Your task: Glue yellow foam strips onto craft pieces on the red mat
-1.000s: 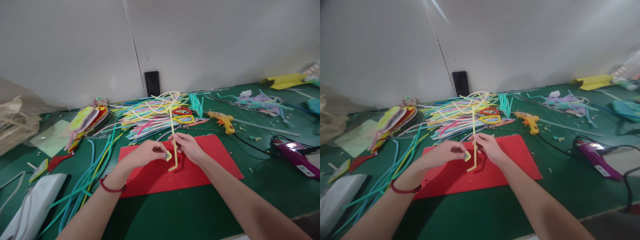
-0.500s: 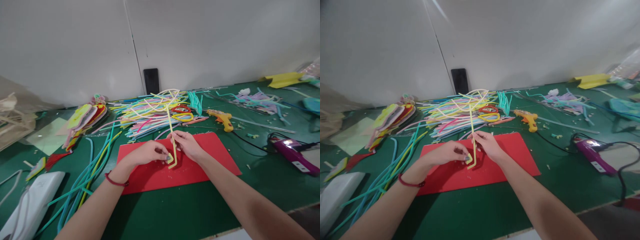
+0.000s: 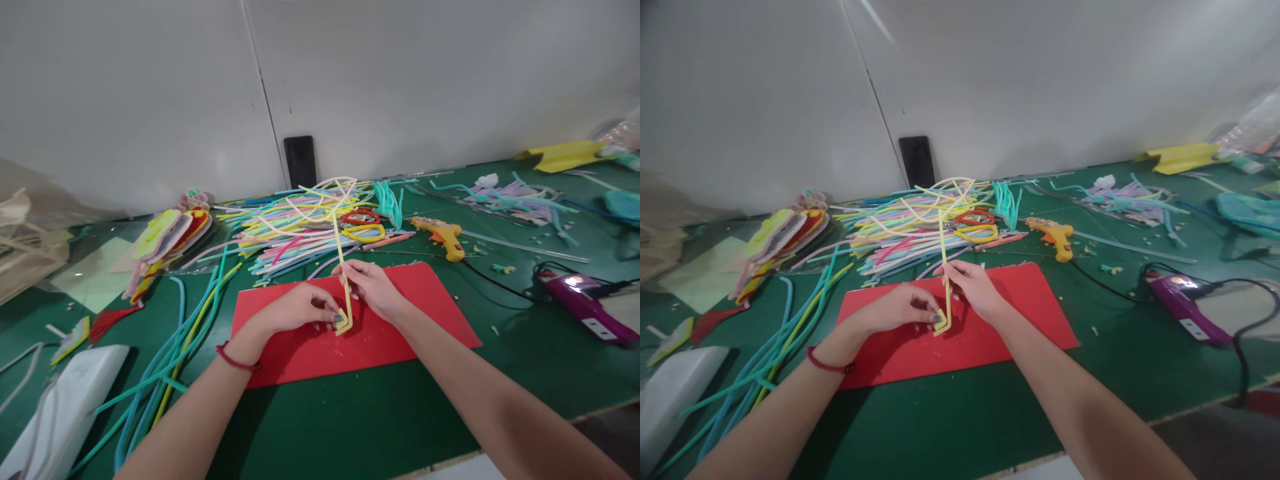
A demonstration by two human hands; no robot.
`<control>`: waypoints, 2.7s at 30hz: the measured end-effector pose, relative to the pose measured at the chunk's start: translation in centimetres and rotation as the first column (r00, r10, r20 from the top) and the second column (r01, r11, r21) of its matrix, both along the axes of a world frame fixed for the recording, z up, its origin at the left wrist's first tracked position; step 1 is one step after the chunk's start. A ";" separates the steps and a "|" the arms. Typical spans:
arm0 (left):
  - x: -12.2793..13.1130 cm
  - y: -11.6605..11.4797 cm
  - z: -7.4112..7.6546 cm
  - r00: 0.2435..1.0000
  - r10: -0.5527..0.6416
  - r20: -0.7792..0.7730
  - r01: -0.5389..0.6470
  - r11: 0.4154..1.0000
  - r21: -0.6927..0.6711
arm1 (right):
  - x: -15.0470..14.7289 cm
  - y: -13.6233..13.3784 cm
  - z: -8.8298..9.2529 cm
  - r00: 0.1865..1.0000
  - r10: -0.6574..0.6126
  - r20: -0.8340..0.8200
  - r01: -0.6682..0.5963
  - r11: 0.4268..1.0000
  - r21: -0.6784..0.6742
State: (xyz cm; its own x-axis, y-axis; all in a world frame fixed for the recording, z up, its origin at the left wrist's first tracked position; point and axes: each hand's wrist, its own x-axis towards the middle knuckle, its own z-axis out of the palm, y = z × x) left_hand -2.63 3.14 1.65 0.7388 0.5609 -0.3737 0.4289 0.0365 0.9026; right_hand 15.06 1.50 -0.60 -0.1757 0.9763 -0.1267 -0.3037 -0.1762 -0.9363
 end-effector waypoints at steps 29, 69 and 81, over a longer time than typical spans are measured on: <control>0.4 -0.2 0.3 0.994 -0.027 -0.108 0.033 0.998 0.059 | 0.0 0.0 -0.2 0.996 0.026 0.083 -0.029 0.999 0.034; 0.3 -0.2 0.8 0.997 0.021 -0.071 -0.018 0.999 0.051 | 0.2 0.0 -0.1 0.996 -0.089 0.023 0.088 0.996 0.011; 1.0 0.5 -1.9 0.746 0.601 0.287 -0.663 0.712 0.233 | 1.1 0.8 -0.5 0.860 -0.496 -0.118 0.508 0.851 0.131</control>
